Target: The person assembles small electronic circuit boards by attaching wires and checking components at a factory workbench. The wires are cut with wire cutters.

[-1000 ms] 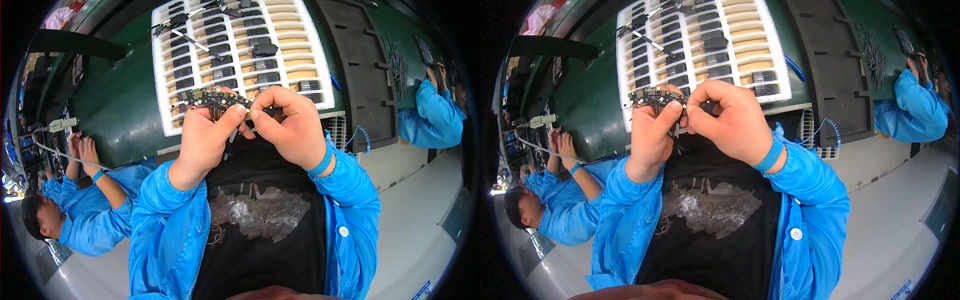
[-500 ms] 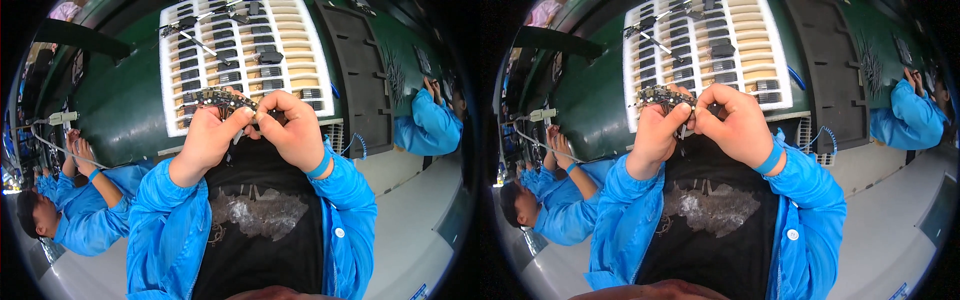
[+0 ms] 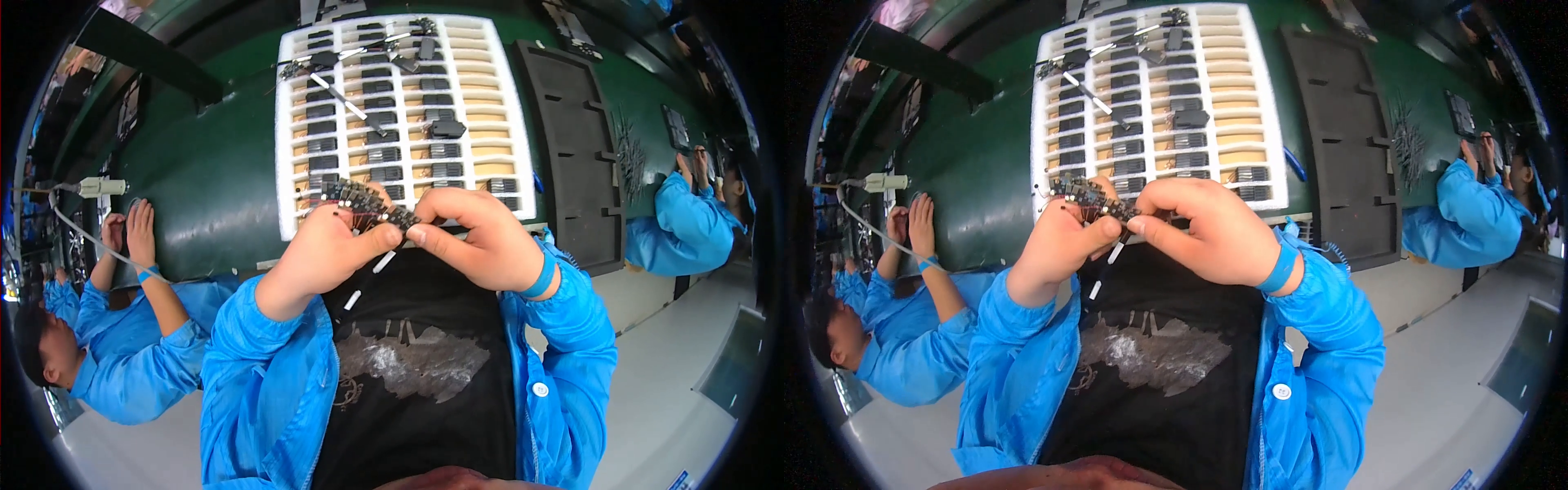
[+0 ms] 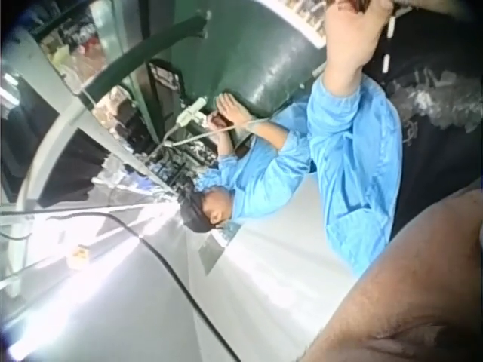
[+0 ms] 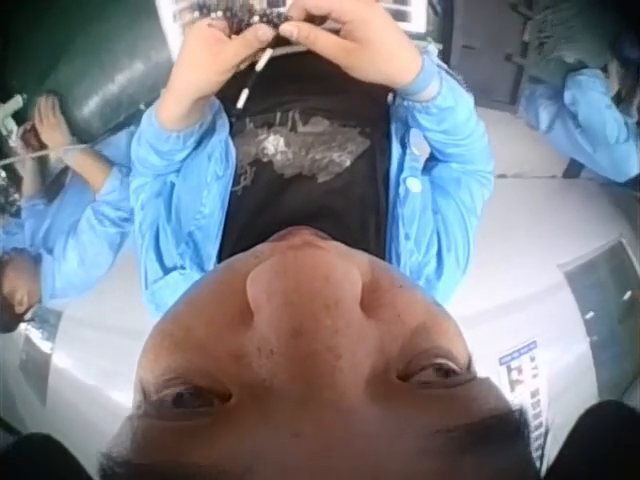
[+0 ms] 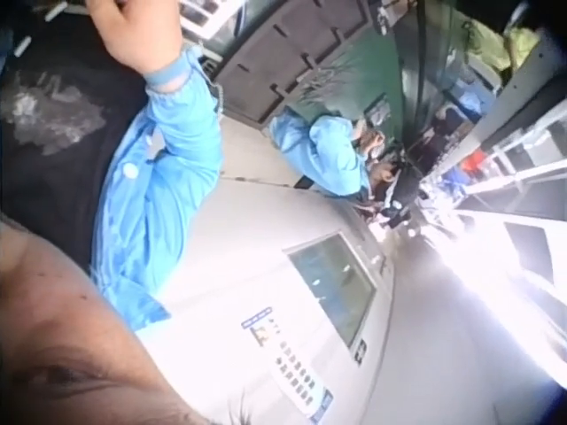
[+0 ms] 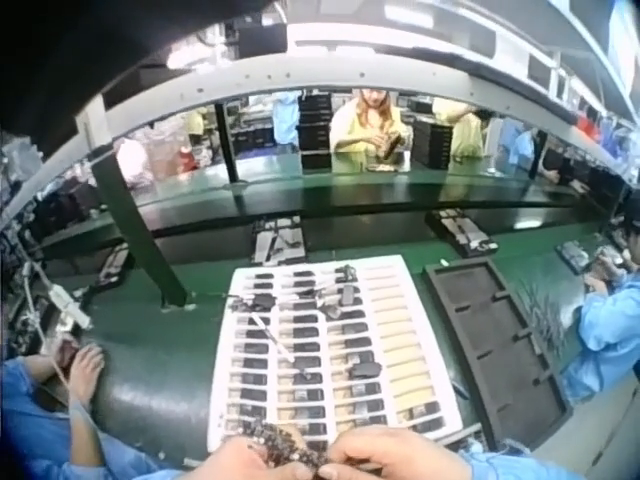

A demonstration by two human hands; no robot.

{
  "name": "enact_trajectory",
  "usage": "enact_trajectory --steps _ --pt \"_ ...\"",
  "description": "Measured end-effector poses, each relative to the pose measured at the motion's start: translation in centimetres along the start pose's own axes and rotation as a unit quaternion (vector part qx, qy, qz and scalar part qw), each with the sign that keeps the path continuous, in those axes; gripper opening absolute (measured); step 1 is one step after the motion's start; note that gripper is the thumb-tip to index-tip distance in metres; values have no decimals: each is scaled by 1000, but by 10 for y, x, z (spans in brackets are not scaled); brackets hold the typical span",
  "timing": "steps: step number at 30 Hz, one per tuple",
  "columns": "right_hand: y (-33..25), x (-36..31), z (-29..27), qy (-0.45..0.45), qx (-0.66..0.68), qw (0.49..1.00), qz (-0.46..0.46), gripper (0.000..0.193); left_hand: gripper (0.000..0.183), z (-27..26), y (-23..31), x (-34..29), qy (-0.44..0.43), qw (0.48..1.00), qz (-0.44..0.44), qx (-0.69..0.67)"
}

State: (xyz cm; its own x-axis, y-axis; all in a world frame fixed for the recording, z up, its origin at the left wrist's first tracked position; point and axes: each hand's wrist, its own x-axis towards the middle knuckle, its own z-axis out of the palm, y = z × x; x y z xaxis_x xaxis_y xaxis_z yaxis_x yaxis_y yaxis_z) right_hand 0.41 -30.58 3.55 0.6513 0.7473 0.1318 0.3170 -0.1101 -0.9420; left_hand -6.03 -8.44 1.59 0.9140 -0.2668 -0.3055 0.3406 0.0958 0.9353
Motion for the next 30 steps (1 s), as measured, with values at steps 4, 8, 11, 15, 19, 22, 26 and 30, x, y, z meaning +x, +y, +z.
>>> enact_trajectory --steps 4,8,11,15,19,22,26,30 --pt "-9 6 -12 -29 -34 999 -6 11 16 -10 1 -3 -26 997 -46 -52" --pt "-25 13 -38 9 -3 999 35 15 17 -24 -1 -5 -41 975 -37 -215" --pt "-34 21 -68 75 131 983 105 17 37 -38 -2 -9 -48 966 11 -252" --pt "-7 43 -136 262 151 950 80 21 53 -52 4 -7 -19 953 22 -303" --pt "45 68 -242 374 179 906 87 26 52 -53 8 -3 -4 956 3 -294" --pt "96 96 -316 429 203 869 142 28 50 -50 8 -2 12 963 10 -268" --pt "146 136 -378 449 201 852 178 27 48 -51 12 -3 28 972 24 -233" --pt "139 192 -396 446 240 848 160 24 48 -49 12 0 50 968 22 -245"
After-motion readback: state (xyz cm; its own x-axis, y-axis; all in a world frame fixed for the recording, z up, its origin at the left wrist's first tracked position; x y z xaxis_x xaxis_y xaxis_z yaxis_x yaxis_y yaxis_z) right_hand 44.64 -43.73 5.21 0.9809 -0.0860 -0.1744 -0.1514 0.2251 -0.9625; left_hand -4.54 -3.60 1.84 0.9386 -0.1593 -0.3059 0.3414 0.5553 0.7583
